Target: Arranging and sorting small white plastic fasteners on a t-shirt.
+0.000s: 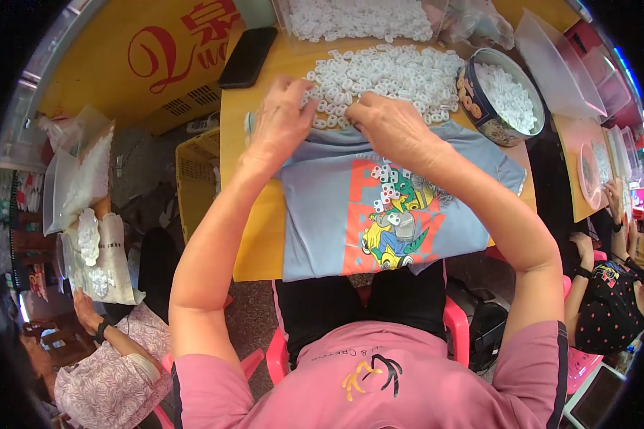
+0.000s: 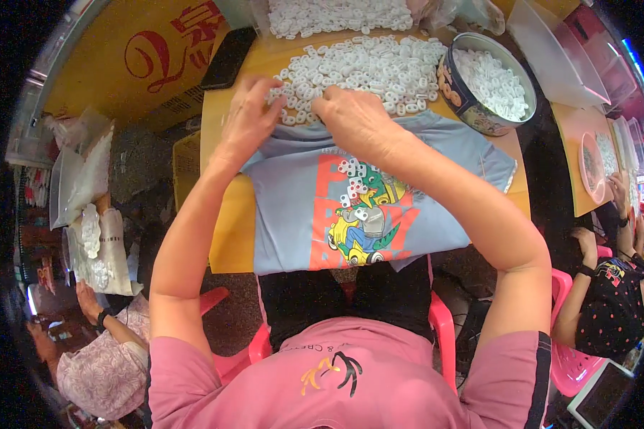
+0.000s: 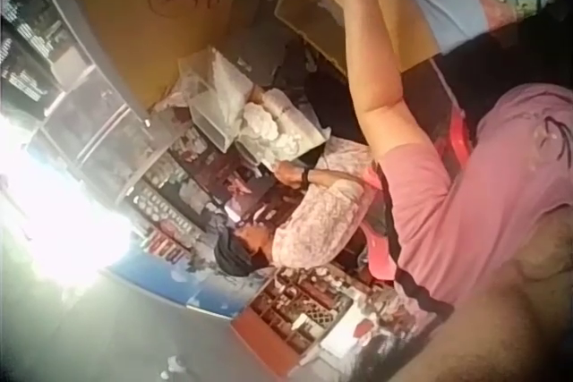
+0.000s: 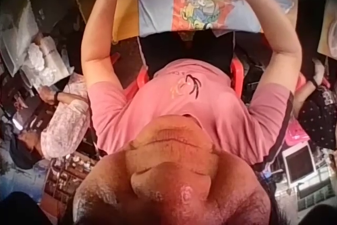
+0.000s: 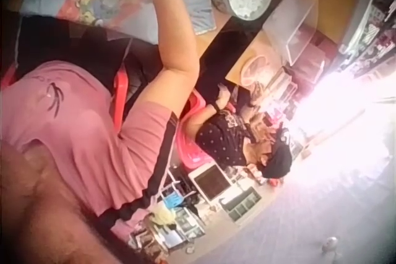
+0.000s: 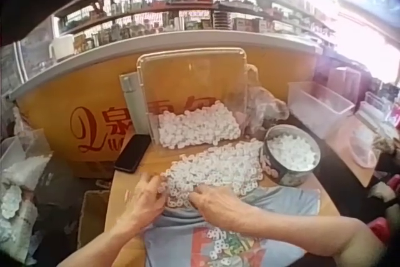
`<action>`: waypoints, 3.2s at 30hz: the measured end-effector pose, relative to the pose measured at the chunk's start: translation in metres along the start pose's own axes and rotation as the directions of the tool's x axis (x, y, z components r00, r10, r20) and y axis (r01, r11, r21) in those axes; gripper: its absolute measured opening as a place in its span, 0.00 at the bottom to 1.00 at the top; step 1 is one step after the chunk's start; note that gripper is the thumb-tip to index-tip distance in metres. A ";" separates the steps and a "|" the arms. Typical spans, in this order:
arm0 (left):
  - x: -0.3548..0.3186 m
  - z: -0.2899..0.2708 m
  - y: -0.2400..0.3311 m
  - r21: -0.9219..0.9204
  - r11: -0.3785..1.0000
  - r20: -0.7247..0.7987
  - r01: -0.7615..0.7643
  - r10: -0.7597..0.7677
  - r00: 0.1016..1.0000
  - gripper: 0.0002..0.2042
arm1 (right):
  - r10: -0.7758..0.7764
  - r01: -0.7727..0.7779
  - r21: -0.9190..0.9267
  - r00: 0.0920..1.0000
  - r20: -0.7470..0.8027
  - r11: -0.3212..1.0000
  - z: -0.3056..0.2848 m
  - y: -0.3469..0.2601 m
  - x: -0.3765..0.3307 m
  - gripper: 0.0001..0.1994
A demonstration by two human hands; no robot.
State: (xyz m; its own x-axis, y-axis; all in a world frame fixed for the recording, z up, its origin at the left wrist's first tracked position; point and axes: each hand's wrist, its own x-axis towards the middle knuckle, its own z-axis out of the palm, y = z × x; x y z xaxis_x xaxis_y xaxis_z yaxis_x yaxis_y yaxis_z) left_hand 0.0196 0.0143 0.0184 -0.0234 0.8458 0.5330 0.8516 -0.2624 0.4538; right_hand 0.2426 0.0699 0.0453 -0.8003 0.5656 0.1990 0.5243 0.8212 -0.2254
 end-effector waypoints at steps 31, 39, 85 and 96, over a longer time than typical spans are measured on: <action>-0.001 -0.002 0.012 0.073 0.991 0.012 -0.115 0.114 0.993 0.04 | 0.003 -0.006 -0.037 0.997 -0.075 0.999 0.004 0.021 0.031 0.08; -0.002 -0.013 0.002 -0.041 0.975 0.131 -0.219 0.222 0.966 0.07 | -0.071 0.093 0.108 0.978 -0.198 0.990 0.002 0.019 0.019 0.06; 0.039 0.033 0.056 -0.111 0.798 0.381 -0.593 0.585 0.716 0.17 | 0.136 -0.125 0.144 0.988 -0.072 0.982 -0.042 0.053 -0.067 0.05; 0.030 0.009 0.042 -0.094 0.832 0.470 -0.547 0.522 0.712 0.21 | 0.036 -0.037 0.207 0.999 0.012 0.978 -0.046 0.058 -0.067 0.06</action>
State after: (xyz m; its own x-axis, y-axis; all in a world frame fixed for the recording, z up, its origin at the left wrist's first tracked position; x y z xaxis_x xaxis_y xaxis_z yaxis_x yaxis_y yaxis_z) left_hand 0.0589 0.0327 0.0469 0.6737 0.6837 0.2804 0.6719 -0.7247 0.1528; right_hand 0.3402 0.0834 0.0627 -0.7845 0.5936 0.1793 0.4823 0.7659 -0.4252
